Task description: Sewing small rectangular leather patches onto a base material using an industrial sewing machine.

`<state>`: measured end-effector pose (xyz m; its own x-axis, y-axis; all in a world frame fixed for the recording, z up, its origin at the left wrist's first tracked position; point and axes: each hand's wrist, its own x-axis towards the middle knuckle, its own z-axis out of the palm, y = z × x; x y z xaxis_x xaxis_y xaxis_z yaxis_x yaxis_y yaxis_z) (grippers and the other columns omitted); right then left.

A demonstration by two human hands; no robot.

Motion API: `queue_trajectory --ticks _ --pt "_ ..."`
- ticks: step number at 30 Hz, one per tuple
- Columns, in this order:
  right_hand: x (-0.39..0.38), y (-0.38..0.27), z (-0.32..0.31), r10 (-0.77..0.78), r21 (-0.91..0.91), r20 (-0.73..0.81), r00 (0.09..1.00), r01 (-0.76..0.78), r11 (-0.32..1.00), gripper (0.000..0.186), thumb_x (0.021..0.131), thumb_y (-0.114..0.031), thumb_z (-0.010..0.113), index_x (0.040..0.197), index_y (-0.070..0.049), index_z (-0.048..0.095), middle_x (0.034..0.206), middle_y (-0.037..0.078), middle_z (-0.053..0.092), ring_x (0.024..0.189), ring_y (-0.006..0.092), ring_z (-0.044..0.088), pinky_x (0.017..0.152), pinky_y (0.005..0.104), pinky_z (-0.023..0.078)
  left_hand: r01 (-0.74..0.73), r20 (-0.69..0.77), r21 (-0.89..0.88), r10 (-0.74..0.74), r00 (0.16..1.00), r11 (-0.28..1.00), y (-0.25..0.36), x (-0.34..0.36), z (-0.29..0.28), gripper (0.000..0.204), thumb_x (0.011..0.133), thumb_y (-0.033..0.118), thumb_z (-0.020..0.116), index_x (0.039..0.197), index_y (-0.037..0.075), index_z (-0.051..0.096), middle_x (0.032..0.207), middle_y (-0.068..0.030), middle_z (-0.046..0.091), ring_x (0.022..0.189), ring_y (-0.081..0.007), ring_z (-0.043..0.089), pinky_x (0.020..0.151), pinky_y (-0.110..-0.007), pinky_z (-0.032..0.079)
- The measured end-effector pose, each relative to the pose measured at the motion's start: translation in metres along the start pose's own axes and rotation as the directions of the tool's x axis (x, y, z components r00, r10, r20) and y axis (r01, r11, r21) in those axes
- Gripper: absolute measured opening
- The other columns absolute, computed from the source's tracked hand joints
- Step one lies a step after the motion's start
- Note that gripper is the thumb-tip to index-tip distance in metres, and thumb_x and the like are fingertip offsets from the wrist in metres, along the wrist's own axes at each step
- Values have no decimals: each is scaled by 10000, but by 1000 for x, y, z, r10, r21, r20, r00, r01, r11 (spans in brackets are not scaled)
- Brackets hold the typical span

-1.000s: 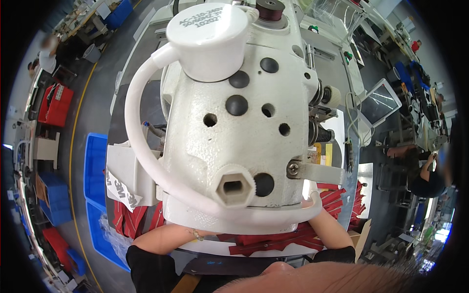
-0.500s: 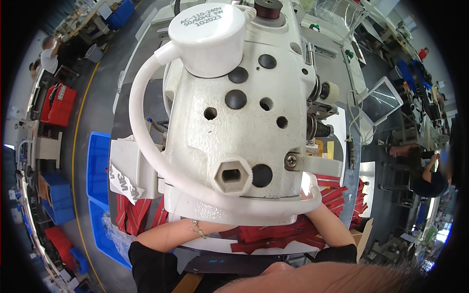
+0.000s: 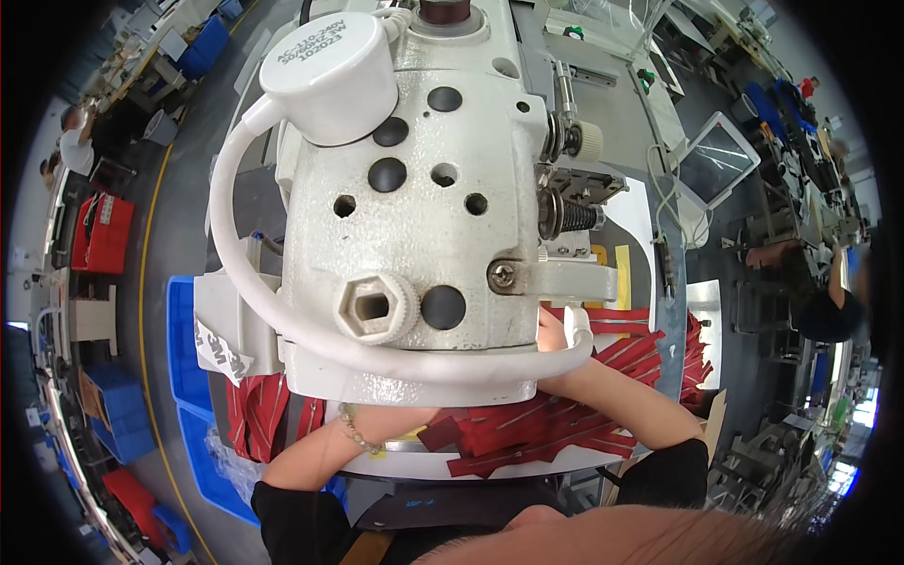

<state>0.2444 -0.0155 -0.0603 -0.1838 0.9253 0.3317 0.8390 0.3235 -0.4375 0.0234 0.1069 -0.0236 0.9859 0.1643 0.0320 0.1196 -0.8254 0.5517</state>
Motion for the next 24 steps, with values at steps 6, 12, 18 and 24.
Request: queue_trajectory --ticks 6,12,18,24 --pt "-19 16 34 -89 -80 -89 992 82 993 304 724 -193 705 995 -70 642 1070 78 631 942 232 654 785 373 526 88 4 -120 -89 996 989 -45 -8 9 468 925 333 546 1331 107 488 1309 -95 535 1165 -264 539 987 -367 430" --pt "-4 1 7 -41 -32 -19 999 40 999 316 712 -179 715 999 -71 639 1068 78 631 943 230 653 785 363 525 308 170 -591 -258 951 745 -56 -5 5 543 952 392 472 1414 121 378 1416 -99 433 1274 -243 446 1072 -373 356" --pt "-1 0 1 -94 -132 -25 995 90 987 322 713 -167 712 1009 -67 633 1080 77 631 962 220 642 798 368 514 177 94 -554 -150 984 814 -71 -5 11 542 931 419 473 1394 143 414 1397 -114 459 1276 -261 450 1077 -404 341" --pt "1 0 2 -89 -213 -22 996 82 974 296 716 -142 709 990 -62 630 1069 77 634 985 220 626 814 377 507 104 92 -393 -73 993 913 -75 4 10 493 935 373 496 1355 119 453 1343 -112 503 1222 -259 492 1031 -393 381"
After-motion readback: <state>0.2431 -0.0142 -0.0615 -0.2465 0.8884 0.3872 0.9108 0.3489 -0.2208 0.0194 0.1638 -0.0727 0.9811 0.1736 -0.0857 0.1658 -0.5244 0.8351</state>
